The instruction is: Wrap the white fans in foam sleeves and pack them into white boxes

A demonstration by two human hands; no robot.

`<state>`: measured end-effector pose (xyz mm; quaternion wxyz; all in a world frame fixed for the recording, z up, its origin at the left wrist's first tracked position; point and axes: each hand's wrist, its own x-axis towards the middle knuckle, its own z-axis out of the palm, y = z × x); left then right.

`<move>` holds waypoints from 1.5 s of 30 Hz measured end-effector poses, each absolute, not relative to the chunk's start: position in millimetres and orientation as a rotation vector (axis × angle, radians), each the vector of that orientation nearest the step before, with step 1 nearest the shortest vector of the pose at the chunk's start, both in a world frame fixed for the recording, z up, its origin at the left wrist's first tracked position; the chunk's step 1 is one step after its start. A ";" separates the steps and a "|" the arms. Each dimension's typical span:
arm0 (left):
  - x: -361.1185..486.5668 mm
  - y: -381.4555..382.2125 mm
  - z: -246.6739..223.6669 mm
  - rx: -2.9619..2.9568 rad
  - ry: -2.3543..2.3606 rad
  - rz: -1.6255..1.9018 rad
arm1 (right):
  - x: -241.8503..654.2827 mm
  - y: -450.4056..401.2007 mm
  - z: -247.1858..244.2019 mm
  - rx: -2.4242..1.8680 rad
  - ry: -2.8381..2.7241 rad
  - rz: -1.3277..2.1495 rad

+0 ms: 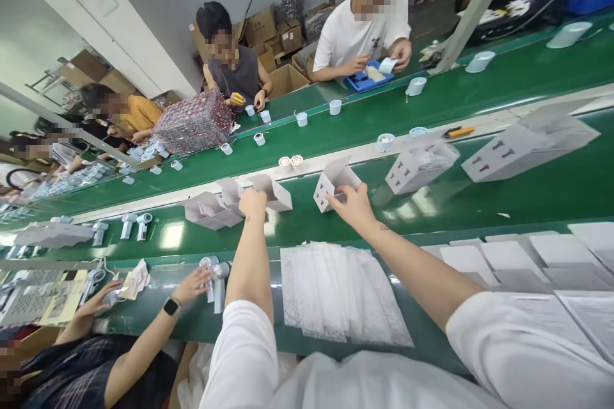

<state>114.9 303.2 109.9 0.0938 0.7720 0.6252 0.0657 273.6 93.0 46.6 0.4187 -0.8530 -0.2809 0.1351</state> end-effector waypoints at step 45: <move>-86.2 150.6 97.1 2.372 2.002 0.151 | 118.8 33.2 79.9 -1.606 -1.638 1.086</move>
